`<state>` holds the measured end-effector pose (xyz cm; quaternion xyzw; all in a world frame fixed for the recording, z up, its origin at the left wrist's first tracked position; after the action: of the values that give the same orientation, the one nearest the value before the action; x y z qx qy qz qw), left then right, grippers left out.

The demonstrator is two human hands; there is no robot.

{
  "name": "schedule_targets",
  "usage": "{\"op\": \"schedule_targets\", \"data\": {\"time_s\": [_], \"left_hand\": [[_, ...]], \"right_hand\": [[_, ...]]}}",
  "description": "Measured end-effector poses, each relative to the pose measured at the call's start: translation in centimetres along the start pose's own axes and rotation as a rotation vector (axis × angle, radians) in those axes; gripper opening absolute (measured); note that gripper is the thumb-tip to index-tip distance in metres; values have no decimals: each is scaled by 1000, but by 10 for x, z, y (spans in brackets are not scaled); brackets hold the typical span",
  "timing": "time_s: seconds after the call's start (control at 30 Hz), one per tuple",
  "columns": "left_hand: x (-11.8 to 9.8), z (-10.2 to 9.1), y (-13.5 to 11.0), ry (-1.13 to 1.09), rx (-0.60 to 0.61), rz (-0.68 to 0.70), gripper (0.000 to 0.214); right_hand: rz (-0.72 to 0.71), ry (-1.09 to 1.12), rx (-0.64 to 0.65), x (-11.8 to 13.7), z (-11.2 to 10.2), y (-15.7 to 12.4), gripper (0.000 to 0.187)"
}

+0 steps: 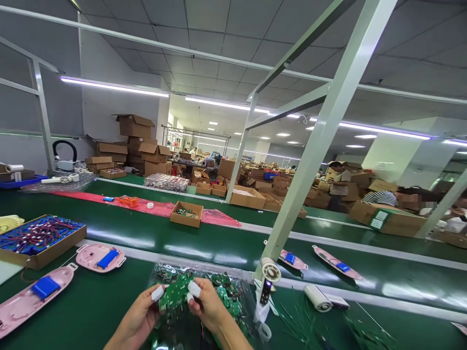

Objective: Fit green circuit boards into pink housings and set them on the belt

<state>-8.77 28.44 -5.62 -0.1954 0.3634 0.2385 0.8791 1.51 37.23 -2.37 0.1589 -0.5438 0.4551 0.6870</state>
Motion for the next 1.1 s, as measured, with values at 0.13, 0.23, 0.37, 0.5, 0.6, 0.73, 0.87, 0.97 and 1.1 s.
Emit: {"op": "schedule_targets", "data": {"time_s": [0.13, 0.23, 0.37, 0.5, 0.6, 0.73, 0.87, 0.97, 1.1], "left_hand": [[11, -11, 2, -67, -114, -12, 19], [22, -2, -1, -101, -89, -43, 17], [17, 14, -3, -72, 35, -45, 30], [-4, 32, -3, 44, 230, 17, 34], [-6, 42, -8, 117, 322, 37, 35], [5, 43, -9, 222, 351, 41, 47], [-18, 14, 14, 500, 263, 197, 44], [-45, -5, 32, 856, 220, 337, 23], [-53, 23, 29, 1238, 278, 575, 27]], "right_hand": [[6, -5, 77, 2, 13, 10, 57], [2, -25, 138, 5, 22, 14, 53], [16, -103, 209, 10, 24, 16, 49], [50, -157, 201, 7, 17, 17, 47], [79, -182, 169, -2, 24, 17, 48], [137, -259, 104, -11, 32, 16, 44], [130, -385, -89, 10, -3, 17, 40], [171, -570, -215, 29, -40, 19, 38], [118, -816, -383, 66, -71, 7, 22]]}}
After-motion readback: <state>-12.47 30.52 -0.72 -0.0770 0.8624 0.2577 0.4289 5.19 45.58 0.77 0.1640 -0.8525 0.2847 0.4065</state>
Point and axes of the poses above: each hand's wrist, its own y-axis towards the middle knuckle, its own z-axis out of the palm, x = y × z, the point moved 10 cm from there along y, towards the middle knuckle, and after that the axes turned 13 degrees about z, right-handed, at the moved point
